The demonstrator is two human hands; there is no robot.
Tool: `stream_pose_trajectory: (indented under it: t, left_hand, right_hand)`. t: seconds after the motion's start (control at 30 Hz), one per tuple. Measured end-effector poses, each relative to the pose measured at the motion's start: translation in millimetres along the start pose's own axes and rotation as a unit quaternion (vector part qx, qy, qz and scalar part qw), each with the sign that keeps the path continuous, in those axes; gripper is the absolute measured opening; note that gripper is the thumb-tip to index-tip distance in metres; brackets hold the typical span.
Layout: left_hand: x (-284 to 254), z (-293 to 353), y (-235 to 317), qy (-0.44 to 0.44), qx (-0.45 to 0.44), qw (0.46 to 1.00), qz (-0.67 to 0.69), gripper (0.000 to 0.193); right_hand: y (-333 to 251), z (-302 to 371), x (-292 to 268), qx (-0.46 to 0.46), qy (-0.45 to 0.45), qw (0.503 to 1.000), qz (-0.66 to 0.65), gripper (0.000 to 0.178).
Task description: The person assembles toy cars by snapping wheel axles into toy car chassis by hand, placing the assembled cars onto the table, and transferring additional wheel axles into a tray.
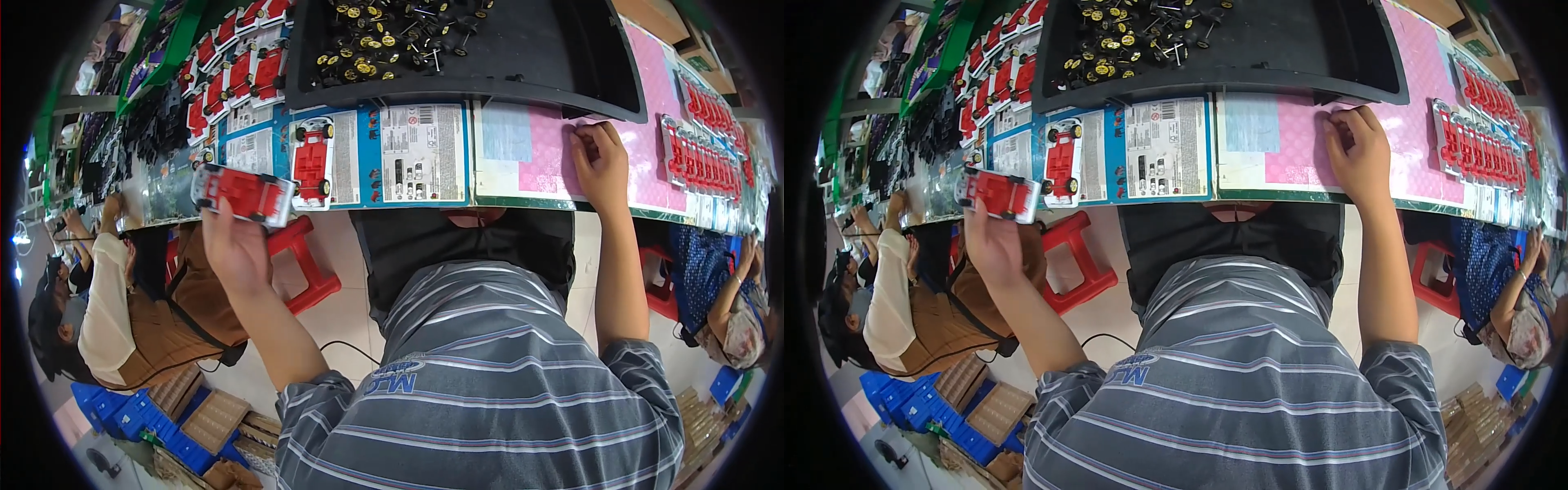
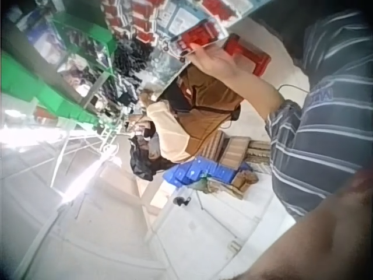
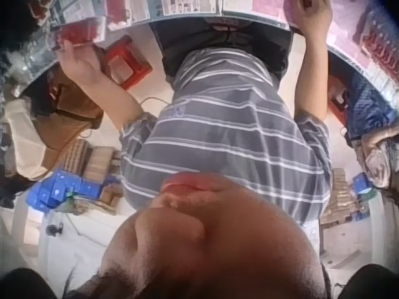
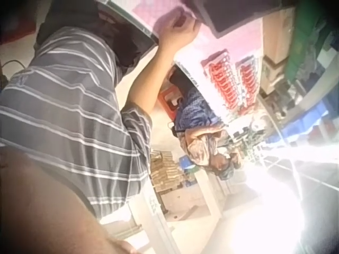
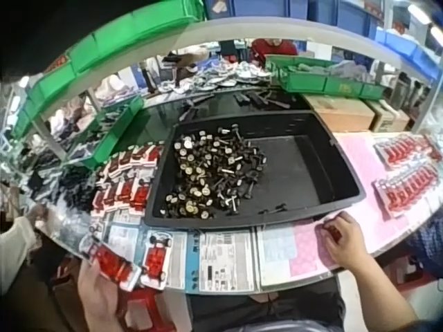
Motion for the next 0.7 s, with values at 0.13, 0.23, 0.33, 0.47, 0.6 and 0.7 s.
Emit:
stream_pose_trajectory:
  t: [0.13,0.23,0.33,0.47,0.6,0.7]
  left_hand:
    - [-58,-37,11,0.055,-0.013,0.983,-0.175,0.031]
    - [-77,-53,-3,0.069,-0.067,0.946,-0.31,0.029]
    - [-90,-67,-10,0.091,-0.069,0.872,-0.476,0.031]
    - [-102,-80,-16,0.108,0.044,0.795,-0.595,0.031]
    - [-112,-80,-13,0.078,0.123,0.714,-0.685,0.032]
    - [-46,-35,18,0.119,0.141,0.598,-0.78,0.041]
  right_hand:
    - [-3,-1,-3,-0.014,0.006,1.0,-0.008,0.012]
    - [-2,0,-7,-0.014,0.006,1.0,-0.014,0.011]
    - [0,3,-12,-0.008,0.004,0.999,-0.038,0.01]
    - [-2,12,-38,-0.023,0.032,0.999,0.001,0.009]
    - [31,20,-77,-0.002,0.148,0.984,0.103,0.011]
    - [62,28,-114,0.061,0.13,0.974,0.178,0.024]
Point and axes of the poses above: each hand's wrist, its own z-axis away from the middle knuckle, its own x-axis out of the palm, y = z × x, the point moved 3 cm from there along -z, towards the middle knuckle, and after that the axes turned 3 degrees about y, right-handed, at the moved point
